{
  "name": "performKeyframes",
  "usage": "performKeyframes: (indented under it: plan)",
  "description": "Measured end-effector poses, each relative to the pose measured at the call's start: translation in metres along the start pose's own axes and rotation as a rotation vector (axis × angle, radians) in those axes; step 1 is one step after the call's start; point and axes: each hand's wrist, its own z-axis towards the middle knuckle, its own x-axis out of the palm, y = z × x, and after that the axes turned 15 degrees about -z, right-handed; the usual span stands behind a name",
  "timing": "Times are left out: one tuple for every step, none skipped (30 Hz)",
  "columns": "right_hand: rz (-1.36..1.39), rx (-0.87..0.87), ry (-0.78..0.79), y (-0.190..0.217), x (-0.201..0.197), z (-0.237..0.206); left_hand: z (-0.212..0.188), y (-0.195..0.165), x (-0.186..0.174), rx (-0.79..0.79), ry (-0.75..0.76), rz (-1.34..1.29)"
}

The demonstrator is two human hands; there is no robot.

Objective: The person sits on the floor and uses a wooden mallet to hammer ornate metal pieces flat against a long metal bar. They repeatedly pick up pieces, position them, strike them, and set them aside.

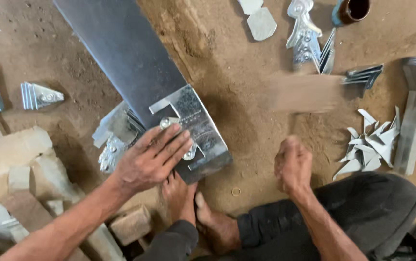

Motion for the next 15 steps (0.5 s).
performKeyframes:
  plan:
    - [-0.163, -0.230, -0.016, -0.001, 0.002, 0.003, 0.002, 0.000, -0.002, 0.008, 0.020, 0.014]
    - [-0.325, -0.457, 0.002, -0.001, 0.004, 0.006, 0.002, -0.001, -0.005, -0.002, 0.050, 0.026]
    - [-0.474, -0.695, 0.033, 0.001, 0.007, 0.009, 0.003, -0.004, -0.007, -0.042, 0.047, -0.020]
    - [-0.458, -0.463, 0.083, 0.004, 0.010, 0.010, 0.004, -0.004, -0.009, -0.047, 0.028, -0.045]
    - [-0.416, -0.265, 0.095, 0.009, 0.014, 0.012, 0.006, 0.000, -0.010, -0.012, -0.012, -0.040]
    - [-0.368, -0.069, 0.113, 0.016, 0.018, 0.013, 0.007, 0.003, -0.010, 0.016, -0.020, -0.001]
    - [-0.223, -0.134, 0.069, 0.026, 0.023, 0.015, 0.005, 0.004, -0.009, 0.019, -0.015, 0.018]
    - [-0.103, -0.161, 0.053, 0.035, 0.027, 0.012, 0.001, 0.001, -0.007, -0.013, 0.009, 0.004]
    - [0.010, -0.178, 0.051, 0.045, 0.031, 0.010, -0.004, 0.000, -0.005, -0.030, 0.026, -0.018]
    - [-0.227, -0.244, 0.100, 0.054, 0.034, 0.010, -0.008, 0.000, -0.001, -0.047, 0.042, -0.031]
    - [-0.446, -0.330, 0.122, 0.061, 0.037, 0.010, -0.012, 0.001, 0.003, -0.032, 0.046, -0.028]
    - [-0.646, -0.442, 0.102, 0.067, 0.039, 0.013, -0.014, 0.002, 0.007, -0.041, 0.013, -0.040]
    - [-0.370, -0.335, 0.062, 0.069, 0.041, 0.015, -0.017, 0.003, 0.010, -0.046, -0.023, -0.052]
    - [-0.107, -0.216, 0.052, 0.070, 0.043, 0.019, -0.018, 0.003, 0.011, -0.073, -0.050, -0.082]
    - [0.132, -0.065, 0.066, 0.068, 0.045, 0.022, -0.019, 0.002, 0.011, -0.048, -0.039, -0.065]
